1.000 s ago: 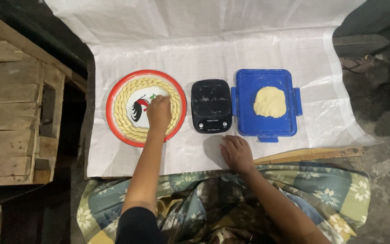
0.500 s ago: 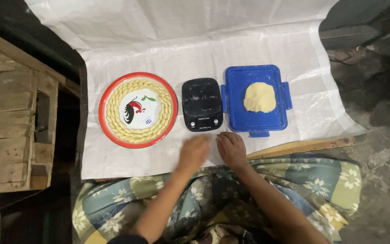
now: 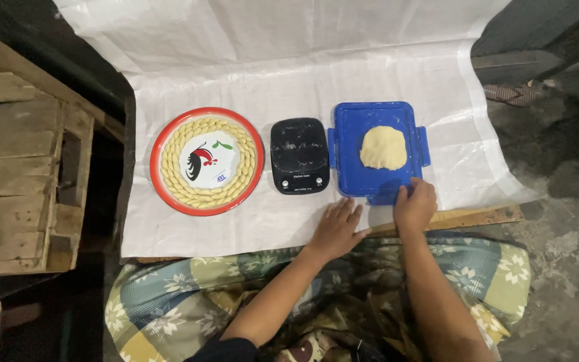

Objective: Rolling small pieces of dough into balls and placing them on a plate.

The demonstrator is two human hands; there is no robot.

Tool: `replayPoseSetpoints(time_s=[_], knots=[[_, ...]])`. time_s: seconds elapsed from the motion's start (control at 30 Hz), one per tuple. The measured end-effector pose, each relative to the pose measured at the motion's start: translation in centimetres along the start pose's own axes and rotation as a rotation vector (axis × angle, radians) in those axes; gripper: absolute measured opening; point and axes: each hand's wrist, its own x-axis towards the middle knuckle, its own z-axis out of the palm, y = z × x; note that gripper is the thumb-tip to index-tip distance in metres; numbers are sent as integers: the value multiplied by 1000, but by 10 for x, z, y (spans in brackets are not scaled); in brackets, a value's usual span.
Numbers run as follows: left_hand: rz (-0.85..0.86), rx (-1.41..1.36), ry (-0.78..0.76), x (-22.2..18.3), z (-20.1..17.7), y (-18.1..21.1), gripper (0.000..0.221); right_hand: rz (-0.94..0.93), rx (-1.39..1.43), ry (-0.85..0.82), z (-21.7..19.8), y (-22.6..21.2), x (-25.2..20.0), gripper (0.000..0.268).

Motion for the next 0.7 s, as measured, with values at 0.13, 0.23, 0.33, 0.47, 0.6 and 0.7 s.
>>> replayPoseSetpoints(time_s=[0.13, 0.23, 0.33, 0.47, 0.6, 0.7], knots=[[22, 1, -41, -1, 12, 0, 73, -163, -38, -27, 10, 16, 14, 23], [22, 10, -34, 0, 13, -7, 69, -249, -76, -3, 14, 28, 23, 24], [40, 35, -24, 5, 14, -15, 60, -281, -131, 6, 15, 26, 28, 21], [104, 56, 24, 20, 9, -19, 52, -308, -191, 47, 12, 20, 29, 25], [165, 79, 207, 58, 28, -40, 51, -465, -55, 56, 17, 0, 30, 29], [165, 78, 172, 92, 21, -44, 53, -604, -43, 92, 30, -18, 41, 35]])
